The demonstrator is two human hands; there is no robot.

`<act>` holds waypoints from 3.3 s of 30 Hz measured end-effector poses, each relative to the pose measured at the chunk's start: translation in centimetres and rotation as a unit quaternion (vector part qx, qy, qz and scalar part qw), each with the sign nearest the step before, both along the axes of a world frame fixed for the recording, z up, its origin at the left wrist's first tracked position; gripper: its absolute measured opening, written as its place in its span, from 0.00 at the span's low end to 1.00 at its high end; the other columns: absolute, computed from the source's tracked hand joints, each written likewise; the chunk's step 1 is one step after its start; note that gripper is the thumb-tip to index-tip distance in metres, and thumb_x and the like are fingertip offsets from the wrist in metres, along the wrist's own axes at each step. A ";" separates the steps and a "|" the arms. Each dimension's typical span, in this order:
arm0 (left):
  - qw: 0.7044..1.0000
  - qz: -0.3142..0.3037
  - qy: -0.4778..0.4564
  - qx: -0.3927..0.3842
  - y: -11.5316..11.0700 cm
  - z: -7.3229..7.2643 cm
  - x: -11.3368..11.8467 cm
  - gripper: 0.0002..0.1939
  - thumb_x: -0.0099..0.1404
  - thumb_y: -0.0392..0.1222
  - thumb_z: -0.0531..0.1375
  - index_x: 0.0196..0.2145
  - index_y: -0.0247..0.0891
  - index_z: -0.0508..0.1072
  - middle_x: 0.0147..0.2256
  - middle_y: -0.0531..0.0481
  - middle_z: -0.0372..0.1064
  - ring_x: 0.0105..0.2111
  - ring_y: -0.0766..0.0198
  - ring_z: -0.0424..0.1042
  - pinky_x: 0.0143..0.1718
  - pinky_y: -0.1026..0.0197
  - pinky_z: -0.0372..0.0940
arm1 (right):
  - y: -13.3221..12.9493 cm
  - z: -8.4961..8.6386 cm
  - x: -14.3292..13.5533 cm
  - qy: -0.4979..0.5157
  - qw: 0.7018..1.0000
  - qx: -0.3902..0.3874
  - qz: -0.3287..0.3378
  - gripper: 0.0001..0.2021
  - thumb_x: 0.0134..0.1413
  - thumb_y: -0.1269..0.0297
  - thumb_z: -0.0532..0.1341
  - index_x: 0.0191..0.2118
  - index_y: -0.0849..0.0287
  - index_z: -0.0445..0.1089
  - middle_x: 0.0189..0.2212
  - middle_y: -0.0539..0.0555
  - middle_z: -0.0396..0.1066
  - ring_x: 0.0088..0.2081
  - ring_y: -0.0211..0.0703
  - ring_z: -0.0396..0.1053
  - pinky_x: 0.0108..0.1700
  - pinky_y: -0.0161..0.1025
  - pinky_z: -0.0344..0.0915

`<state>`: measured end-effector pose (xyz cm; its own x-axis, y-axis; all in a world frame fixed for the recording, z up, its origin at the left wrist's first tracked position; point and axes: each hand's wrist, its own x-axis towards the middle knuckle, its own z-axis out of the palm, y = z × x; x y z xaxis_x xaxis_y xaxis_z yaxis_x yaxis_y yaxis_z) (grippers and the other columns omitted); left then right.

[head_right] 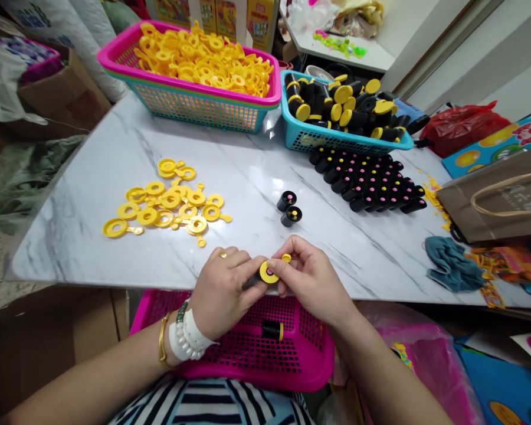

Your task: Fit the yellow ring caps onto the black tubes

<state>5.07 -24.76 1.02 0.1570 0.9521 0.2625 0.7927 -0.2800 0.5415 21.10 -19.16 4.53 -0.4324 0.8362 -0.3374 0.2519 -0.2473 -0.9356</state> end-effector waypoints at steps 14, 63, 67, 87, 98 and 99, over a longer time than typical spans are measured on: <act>0.987 -0.047 -0.136 -0.075 -0.4 0.9 0.4 0.17 0.70 0.45 0.52 0.53 0.36 0.66 0.33 0.49 0.76 0.29 0.62 0.75 0.29 0.61 0.67 | -1.0 -1.5 0.3 0.071 0.997 -0.008 -0.005 0.13 0.58 0.57 0.63 0.42 0.55 0.59 0.25 0.44 0.66 0.21 0.30 0.63 0.22 0.28 0.62; 0.994 0.040 -0.004 0.099 1.4 1.4 -4.4 0.08 0.67 0.32 0.55 0.42 0.36 0.70 0.39 0.46 0.70 0.39 0.62 0.72 0.40 0.57 0.71 | -0.5 -1.8 0.4 -0.006 0.990 0.136 0.024 0.12 0.61 0.55 0.59 0.32 0.58 0.67 0.22 0.47 0.60 0.24 0.35 0.58 0.26 0.33 0.56; 0.979 -0.047 -0.129 0.154 0.7 2.2 -0.8 0.16 0.65 0.27 0.55 0.48 0.40 0.70 0.49 0.44 0.66 0.45 0.65 0.69 0.44 0.61 0.70 | 0.6 -1.9 0.8 0.113 0.993 -0.002 0.022 0.16 0.63 0.50 0.56 0.42 0.59 0.67 0.26 0.48 0.66 0.20 0.32 0.60 0.22 0.31 0.56; 0.992 0.046 -0.115 -0.031 6.2 1.1 0.4 0.29 0.58 0.44 0.65 0.54 0.34 0.62 0.43 0.42 0.66 0.40 0.56 0.68 0.44 0.48 0.68 | 8.5 0.1 4.4 -0.043 0.991 0.000 0.125 0.16 0.53 0.67 0.62 0.49 0.61 0.74 0.21 0.46 0.65 0.16 0.27 0.56 0.16 0.25 0.52; 0.996 0.017 -0.065 -0.052 4.9 1.4 -0.6 0.10 0.58 0.41 0.64 0.39 0.40 0.76 0.29 0.52 0.67 0.29 0.64 0.67 0.30 0.61 0.64 | 5.4 -1.2 3.0 0.068 0.997 -0.032 0.018 0.14 0.51 0.57 0.68 0.38 0.63 0.75 0.21 0.51 0.72 0.20 0.35 0.68 0.23 0.32 0.67; 0.997 0.018 -0.055 -0.051 4.8 1.3 -0.6 0.10 0.58 0.41 0.64 0.39 0.40 0.76 0.28 0.52 0.67 0.28 0.64 0.67 0.30 0.61 0.63 | 5.4 -1.1 2.5 0.063 0.998 -0.027 0.017 0.13 0.50 0.57 0.68 0.36 0.63 0.75 0.20 0.51 0.72 0.19 0.34 0.68 0.22 0.32 0.66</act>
